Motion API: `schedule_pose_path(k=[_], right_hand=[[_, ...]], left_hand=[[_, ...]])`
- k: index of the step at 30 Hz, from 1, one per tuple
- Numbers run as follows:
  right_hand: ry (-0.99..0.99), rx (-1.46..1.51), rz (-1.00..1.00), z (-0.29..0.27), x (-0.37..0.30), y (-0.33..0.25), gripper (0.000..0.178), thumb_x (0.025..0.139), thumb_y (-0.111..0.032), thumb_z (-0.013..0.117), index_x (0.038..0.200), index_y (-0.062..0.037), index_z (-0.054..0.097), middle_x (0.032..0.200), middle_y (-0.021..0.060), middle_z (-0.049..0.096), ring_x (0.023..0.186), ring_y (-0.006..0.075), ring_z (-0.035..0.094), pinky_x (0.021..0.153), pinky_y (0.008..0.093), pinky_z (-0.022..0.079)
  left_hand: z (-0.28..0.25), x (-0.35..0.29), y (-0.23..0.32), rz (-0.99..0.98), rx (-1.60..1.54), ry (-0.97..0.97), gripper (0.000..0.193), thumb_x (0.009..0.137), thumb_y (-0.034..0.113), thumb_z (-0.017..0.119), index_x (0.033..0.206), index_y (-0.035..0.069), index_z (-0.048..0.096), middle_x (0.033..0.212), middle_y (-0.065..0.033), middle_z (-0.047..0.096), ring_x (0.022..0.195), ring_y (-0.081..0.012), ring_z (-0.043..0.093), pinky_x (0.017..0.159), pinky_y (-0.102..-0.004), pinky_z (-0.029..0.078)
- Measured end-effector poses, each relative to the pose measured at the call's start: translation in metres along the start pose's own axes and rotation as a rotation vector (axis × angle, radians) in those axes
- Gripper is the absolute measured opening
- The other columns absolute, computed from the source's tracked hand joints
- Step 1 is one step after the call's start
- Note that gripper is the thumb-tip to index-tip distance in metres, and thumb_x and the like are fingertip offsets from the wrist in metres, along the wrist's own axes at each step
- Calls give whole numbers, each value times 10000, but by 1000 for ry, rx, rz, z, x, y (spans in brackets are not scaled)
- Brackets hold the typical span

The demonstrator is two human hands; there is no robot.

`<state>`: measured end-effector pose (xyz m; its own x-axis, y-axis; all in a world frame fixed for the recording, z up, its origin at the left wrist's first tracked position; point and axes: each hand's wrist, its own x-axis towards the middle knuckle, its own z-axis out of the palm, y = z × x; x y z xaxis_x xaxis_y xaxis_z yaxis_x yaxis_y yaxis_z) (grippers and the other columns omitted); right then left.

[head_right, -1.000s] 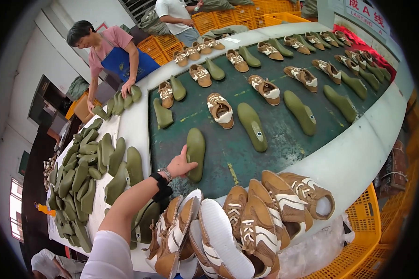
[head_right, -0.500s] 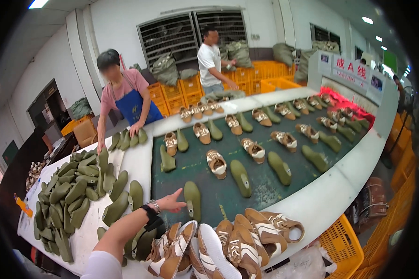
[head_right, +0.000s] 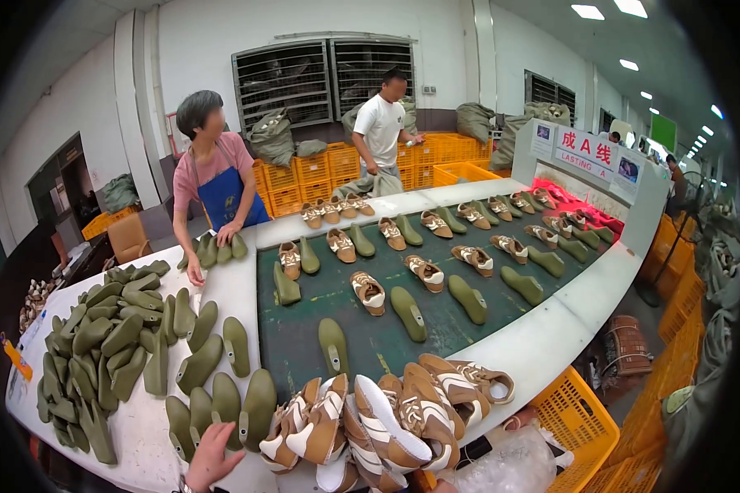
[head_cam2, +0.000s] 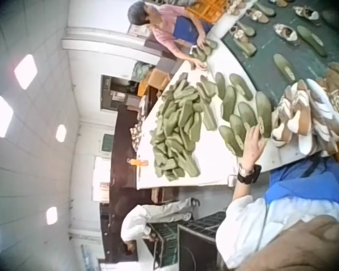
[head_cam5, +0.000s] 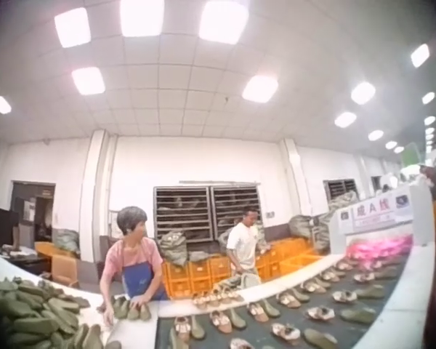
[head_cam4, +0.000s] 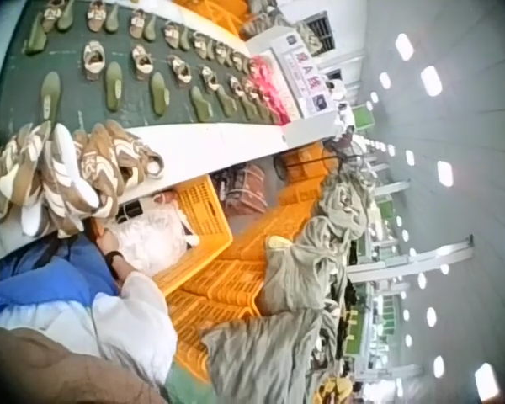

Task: The recorder is organizing shoe components and green shoe lasts on a workbench and conveyor line in a shoe factory.

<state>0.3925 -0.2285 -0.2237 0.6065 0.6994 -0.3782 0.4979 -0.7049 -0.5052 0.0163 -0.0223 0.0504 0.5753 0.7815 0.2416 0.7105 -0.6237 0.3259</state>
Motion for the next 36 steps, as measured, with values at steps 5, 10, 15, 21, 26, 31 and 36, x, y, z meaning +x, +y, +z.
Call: schedule_pose_path(k=[5,10,15,21,26,31,36], right_hand=[[25,1,-10,16,11,19,398,766,-410,557,905,-44,629,842,230,631,808,382,606,729,439,472],[32,24,-2,31,18,37,389,741,-418,597,894,-63,642,841,210,638,804,373,609,719,427,478],[23,9,15,30,17,31,382,741,-406,607,897,-59,640,852,211,636,815,370,607,721,428,477],[2,30,31,21,13,24,383,748,-402,594,901,-53,638,857,215,635,824,376,603,731,436,472],[-15,31,15,17,9,13,382,752,-399,585,896,-49,640,864,227,631,838,386,601,748,441,470],[11,14,30,14,6,13,400,752,-415,579,895,-47,644,863,232,629,842,385,602,745,439,471],[0,28,11,19,11,20,433,747,-450,578,904,-53,648,855,230,631,836,385,605,740,436,473]], left_hand=[[87,-53,-36,-254,56,60,664,741,234,672,1305,31,388,1277,-228,419,1211,-385,352,1026,-440,293],[108,-54,-41,-311,140,23,689,730,269,681,1284,-18,389,1259,-226,446,1187,-372,387,1039,-445,276],[107,-50,-41,-324,114,41,700,747,293,670,1285,-46,375,1218,-238,480,1147,-371,434,1020,-439,304],[88,-34,-19,-486,-26,-61,746,755,313,668,1308,-57,331,1152,-262,522,1068,-401,491,956,-426,380],[63,-20,1,-751,-220,-270,789,743,254,682,1342,-51,268,1218,-271,472,1111,-410,457,962,-421,372],[83,-26,-22,-172,-36,115,760,734,167,656,1355,-24,259,1363,-262,309,1234,-395,339,1006,-410,327],[96,-20,-35,-246,-69,55,738,736,158,644,1352,-14,276,1367,-258,309,1240,-394,333,1018,-409,312]])
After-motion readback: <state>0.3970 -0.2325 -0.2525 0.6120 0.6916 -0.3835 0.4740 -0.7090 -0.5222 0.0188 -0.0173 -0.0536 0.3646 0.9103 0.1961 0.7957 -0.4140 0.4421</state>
